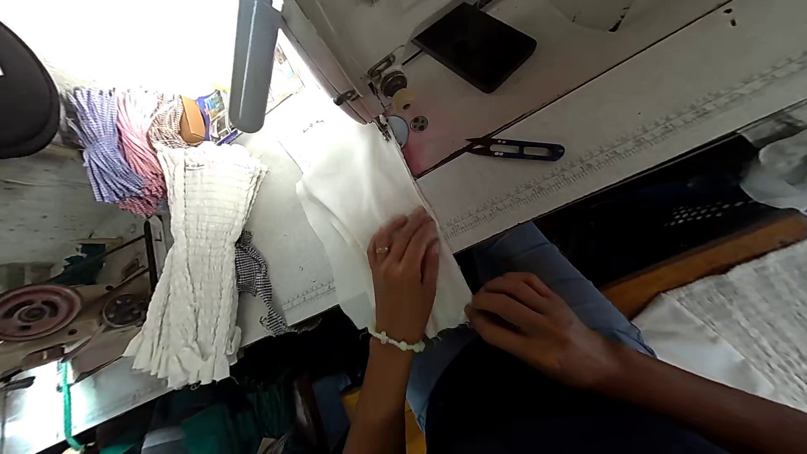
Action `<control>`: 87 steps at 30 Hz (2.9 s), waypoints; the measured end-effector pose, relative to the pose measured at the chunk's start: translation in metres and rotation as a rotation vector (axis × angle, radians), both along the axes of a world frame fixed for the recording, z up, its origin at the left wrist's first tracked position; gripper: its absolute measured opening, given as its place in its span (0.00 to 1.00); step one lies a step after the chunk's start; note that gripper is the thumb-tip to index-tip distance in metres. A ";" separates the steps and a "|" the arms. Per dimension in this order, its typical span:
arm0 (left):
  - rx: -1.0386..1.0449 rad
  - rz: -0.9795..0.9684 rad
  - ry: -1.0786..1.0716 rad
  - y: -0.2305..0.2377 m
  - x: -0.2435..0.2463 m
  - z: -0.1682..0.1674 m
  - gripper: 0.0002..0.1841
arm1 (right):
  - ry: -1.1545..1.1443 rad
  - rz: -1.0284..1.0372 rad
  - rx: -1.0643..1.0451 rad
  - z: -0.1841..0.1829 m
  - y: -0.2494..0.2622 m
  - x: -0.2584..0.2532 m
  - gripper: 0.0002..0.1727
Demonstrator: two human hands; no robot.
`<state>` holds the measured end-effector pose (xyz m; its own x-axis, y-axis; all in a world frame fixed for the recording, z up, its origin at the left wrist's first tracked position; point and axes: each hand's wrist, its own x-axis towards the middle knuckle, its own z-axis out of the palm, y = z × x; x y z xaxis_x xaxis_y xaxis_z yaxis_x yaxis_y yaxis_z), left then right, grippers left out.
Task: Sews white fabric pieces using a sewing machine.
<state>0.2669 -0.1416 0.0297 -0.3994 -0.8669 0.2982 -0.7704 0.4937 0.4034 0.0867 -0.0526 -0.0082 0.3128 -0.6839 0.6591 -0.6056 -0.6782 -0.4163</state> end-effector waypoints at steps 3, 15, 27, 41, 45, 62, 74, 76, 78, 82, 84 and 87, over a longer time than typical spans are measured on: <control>0.023 -0.029 -0.048 0.001 0.006 0.000 0.17 | 0.032 -0.023 -0.005 0.001 -0.003 -0.002 0.07; 0.046 -0.154 -0.165 -0.063 0.019 0.003 0.21 | 0.159 -0.069 -0.076 0.010 -0.057 0.005 0.10; -0.044 -0.149 -0.137 -0.039 0.001 0.015 0.07 | 0.232 -0.017 -0.061 0.019 -0.081 0.005 0.13; -0.014 -0.158 -0.107 -0.049 0.032 -0.005 0.17 | 0.228 -0.050 0.019 0.009 -0.083 -0.001 0.13; -0.023 -0.189 -0.132 -0.072 0.035 -0.003 0.18 | 0.230 -0.071 0.010 0.009 -0.102 0.002 0.13; -0.003 -0.176 -0.179 -0.145 0.034 0.006 0.25 | 0.308 -0.049 0.067 0.023 -0.176 -0.003 0.14; 0.075 -0.116 -0.184 -0.204 0.032 0.011 0.24 | 0.354 -0.090 0.121 0.024 -0.220 -0.002 0.17; 0.091 -0.093 -0.180 -0.207 0.030 0.013 0.24 | 0.346 -0.104 0.120 0.023 -0.218 -0.003 0.16; 0.095 -0.076 -0.178 -0.208 0.029 0.014 0.24 | 0.324 -0.112 0.110 0.023 -0.215 -0.007 0.15; 0.109 -0.068 -0.179 -0.209 0.029 0.014 0.25 | 0.214 -0.122 0.159 0.037 -0.197 -0.025 0.13; 0.124 -0.064 -0.170 -0.211 0.028 0.017 0.25 | 0.176 -0.167 0.204 0.043 -0.182 -0.039 0.14; 0.144 -0.058 -0.152 -0.212 0.028 0.020 0.25 | 0.149 -0.273 0.274 0.043 -0.155 -0.061 0.17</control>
